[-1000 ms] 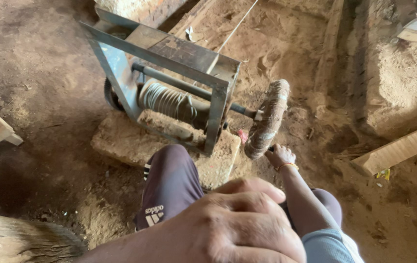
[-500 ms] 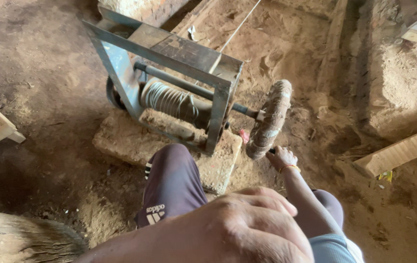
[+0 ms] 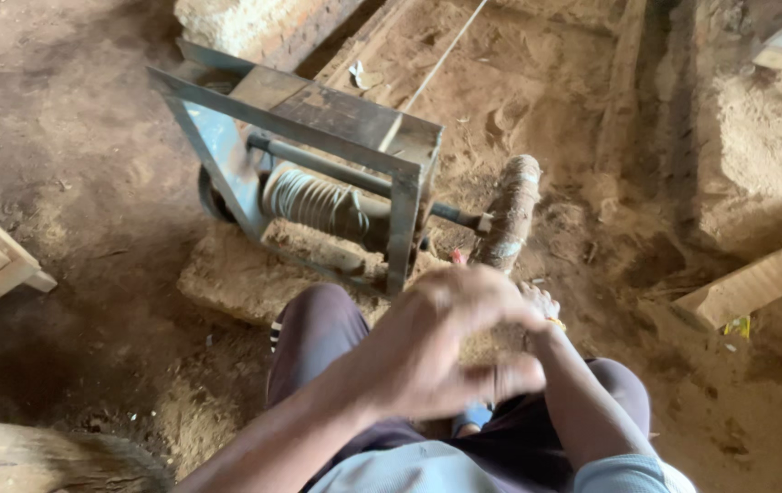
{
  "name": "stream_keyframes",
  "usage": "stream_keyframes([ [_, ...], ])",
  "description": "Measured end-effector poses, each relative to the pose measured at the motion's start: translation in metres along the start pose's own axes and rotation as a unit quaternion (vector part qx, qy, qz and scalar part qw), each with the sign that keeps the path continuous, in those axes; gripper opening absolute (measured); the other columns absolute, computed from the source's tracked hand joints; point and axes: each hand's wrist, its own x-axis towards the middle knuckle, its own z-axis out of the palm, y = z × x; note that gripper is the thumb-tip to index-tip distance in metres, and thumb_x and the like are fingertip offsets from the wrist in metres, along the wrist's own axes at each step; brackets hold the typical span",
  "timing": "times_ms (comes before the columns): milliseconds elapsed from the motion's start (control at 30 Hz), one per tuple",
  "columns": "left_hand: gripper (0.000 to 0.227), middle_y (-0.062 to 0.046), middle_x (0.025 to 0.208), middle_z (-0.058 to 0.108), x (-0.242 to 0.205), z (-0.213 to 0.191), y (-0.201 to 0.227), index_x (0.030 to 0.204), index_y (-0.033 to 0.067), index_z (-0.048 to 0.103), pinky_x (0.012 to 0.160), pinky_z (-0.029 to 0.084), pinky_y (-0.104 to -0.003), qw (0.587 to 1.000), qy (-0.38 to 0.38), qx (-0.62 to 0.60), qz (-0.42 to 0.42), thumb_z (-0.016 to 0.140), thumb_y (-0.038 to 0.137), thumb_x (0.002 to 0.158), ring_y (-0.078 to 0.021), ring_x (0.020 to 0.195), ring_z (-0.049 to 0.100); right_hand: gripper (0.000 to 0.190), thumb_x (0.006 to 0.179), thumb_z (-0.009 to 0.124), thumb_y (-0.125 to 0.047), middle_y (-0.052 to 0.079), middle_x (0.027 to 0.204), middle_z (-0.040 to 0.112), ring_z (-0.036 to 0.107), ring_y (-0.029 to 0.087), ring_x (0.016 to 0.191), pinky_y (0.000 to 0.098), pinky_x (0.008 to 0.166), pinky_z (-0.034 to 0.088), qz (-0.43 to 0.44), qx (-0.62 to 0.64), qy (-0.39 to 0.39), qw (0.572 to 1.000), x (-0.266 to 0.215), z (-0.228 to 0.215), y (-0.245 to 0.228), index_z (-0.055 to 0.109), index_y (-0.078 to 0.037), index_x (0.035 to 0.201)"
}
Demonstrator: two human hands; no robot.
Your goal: The person rotates the handle of a manual spinning machine to wind fibers onto a spindle while using their other hand to guide and compress the material.
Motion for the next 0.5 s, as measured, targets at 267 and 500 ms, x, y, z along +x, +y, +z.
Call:
stream_keyframes([
  [267, 0.066, -0.021, 0.143, 0.056, 0.066, 0.085, -0.123, 0.139, -0.0005, 0.056, 0.104, 0.050, -0.050, 0.982, 0.054, 0.130, -0.127, 0.077, 0.033, 0.087, -0.0347, 0.124, 0.060, 0.058, 0.089, 0.064, -0.062, 0.012, 0.136, 0.065, 0.058, 0.037, 0.130, 0.0544, 0.105, 0.045, 0.015, 0.043, -0.012, 0.999, -0.041, -0.028, -0.023, 0.065, -0.024, 0.134],
  [500, 0.099, -0.024, 0.161, 0.020, 0.158, 0.158, -0.194, 0.154, 0.0030, 0.037, 0.108, 0.030, -0.072, 0.858, -0.142, 0.379, -0.315, 0.079, 0.044, 0.074, -0.0467, 0.149, 0.013, 0.058, 0.086, 0.065, -0.065, 0.011, 0.126, 0.072, 0.062, 0.036, 0.123, 0.0554, 0.102, 0.045, 0.005, 0.063, 0.005, 0.998, -0.053, -0.033, -0.027, 0.073, -0.017, 0.116],
])
